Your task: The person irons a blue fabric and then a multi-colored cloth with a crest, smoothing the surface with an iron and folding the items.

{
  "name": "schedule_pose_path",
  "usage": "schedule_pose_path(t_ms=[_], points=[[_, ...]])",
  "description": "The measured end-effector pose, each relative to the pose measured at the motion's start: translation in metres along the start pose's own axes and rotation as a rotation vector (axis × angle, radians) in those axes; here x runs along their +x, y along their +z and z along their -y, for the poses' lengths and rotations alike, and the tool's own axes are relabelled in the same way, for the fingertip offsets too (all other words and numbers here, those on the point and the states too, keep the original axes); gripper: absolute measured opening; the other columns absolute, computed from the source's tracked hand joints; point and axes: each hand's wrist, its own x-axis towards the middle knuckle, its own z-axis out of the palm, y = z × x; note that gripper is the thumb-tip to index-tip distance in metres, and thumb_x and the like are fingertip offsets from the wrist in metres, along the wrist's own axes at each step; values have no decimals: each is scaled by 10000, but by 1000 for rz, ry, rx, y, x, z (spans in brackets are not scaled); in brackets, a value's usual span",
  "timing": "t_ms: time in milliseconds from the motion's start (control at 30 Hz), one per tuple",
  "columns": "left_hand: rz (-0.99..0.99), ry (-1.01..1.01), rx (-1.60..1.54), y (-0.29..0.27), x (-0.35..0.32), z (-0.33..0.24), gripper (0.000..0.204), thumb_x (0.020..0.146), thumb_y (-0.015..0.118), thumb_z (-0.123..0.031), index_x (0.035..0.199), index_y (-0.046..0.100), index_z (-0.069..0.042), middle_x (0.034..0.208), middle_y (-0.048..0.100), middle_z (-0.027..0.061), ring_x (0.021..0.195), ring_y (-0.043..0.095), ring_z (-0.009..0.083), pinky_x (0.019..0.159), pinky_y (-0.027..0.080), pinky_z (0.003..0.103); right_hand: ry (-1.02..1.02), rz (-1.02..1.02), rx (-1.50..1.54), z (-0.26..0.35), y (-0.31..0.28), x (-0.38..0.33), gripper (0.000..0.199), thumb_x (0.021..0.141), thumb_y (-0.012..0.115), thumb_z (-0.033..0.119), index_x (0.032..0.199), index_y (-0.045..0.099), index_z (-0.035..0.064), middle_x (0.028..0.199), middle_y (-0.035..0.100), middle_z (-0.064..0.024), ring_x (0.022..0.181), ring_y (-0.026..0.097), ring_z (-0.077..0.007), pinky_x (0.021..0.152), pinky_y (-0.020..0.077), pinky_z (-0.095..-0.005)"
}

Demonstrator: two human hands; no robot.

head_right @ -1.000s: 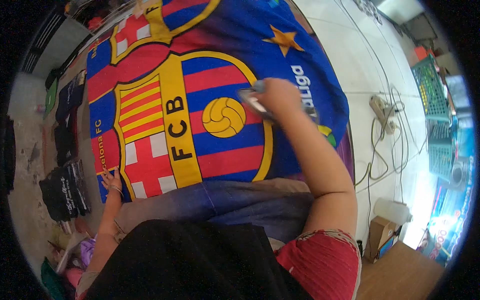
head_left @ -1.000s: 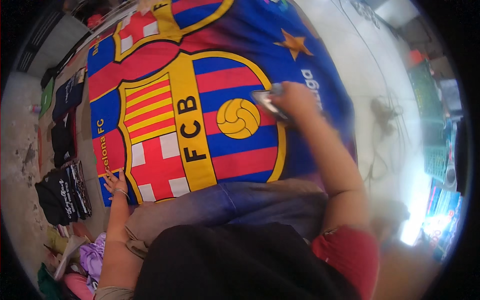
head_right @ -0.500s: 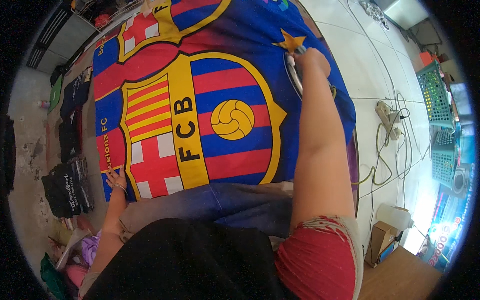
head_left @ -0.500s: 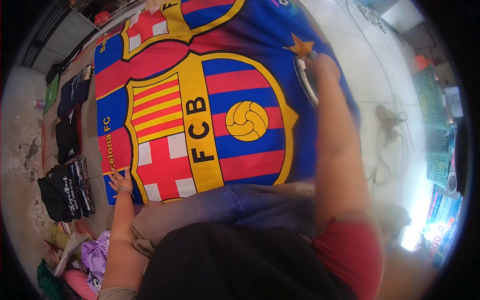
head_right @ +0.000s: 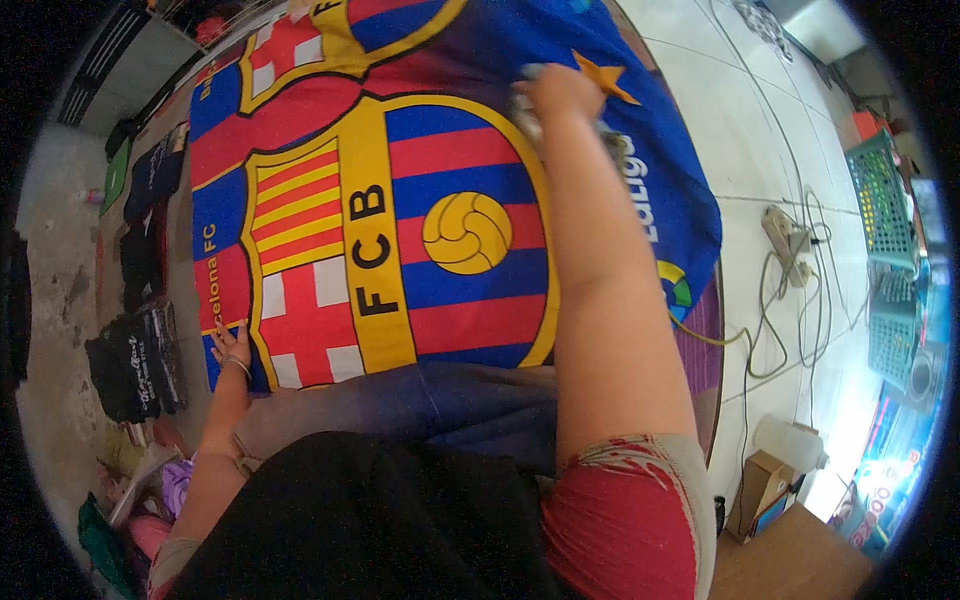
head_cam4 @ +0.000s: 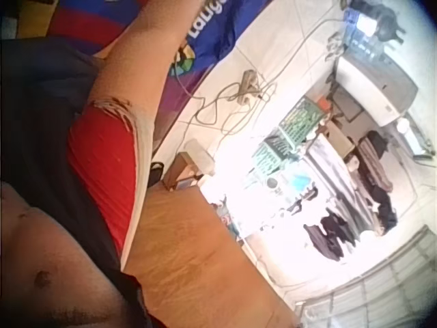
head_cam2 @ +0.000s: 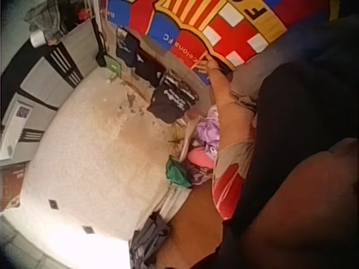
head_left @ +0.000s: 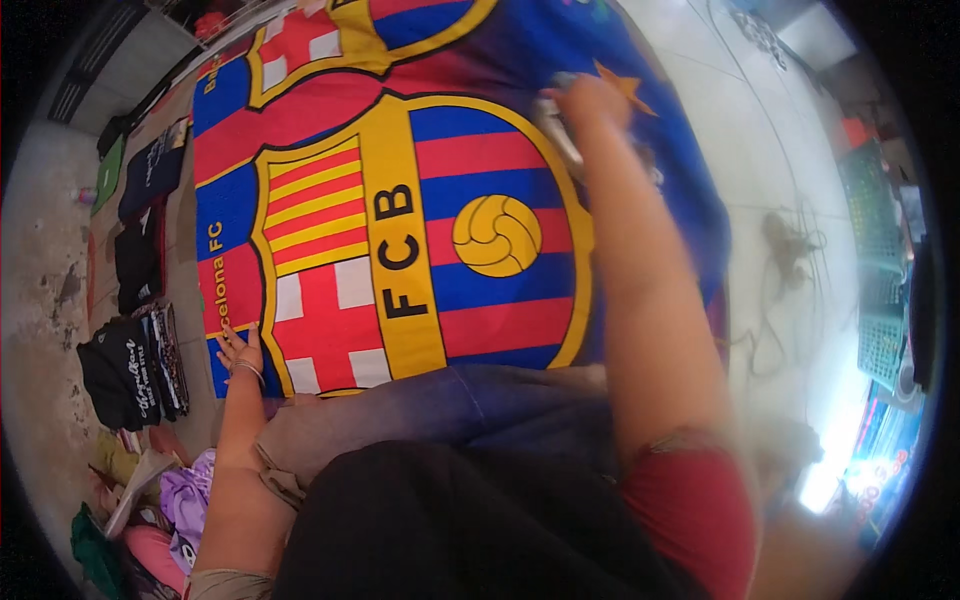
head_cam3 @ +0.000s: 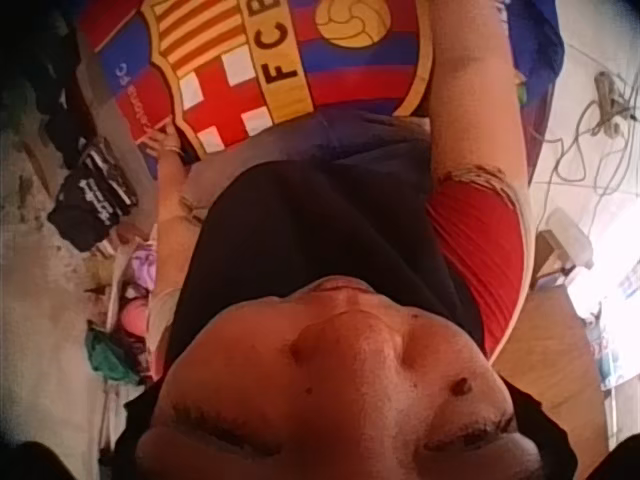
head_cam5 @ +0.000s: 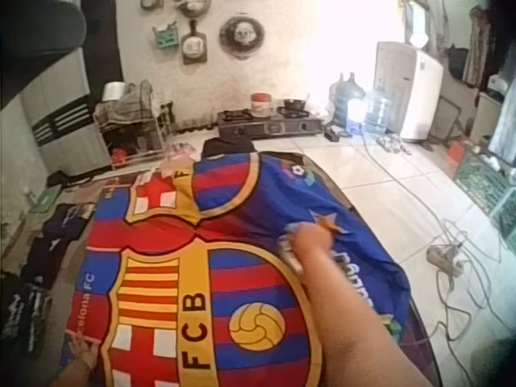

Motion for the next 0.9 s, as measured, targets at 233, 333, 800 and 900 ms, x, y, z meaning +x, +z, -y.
schedule_pose_path(t_ms=[233,333,800,900], points=[[-24,-43,-59,-4,-23,-6,808,784,292,-737,1422,6,-333,1503,-15,-8,1374,27,276,1000,71,662,376,36,-93,-94,-33,-19,541,750,594,550,1032,634,90,1063,622,-138,996,593,-301,794,479,-408],[-53,-27,-44,6,-13,-4,807,783,289,-739,1422,12,-333,1503,-12,-7,1374,28,279,1002,72,659,336,124,-150,-136,-37,-60,521,768,581,523,1023,624,71,1046,618,-164,988,587,-324,807,471,-422],[-18,35,68,6,11,0,789,800,252,-728,1419,-33,-330,1502,-40,14,1370,15,314,1009,106,645,382,-128,-197,-214,-39,-72,465,762,579,518,942,632,93,942,646,-144,907,616,-311,741,486,-410],[-35,19,52,9,9,9,785,803,261,-722,1420,-27,-330,1502,-43,5,1371,17,306,1000,104,657,494,-103,-174,-215,-41,-64,484,765,574,524,984,635,97,1010,635,-143,953,607,-308,770,485,-406]])
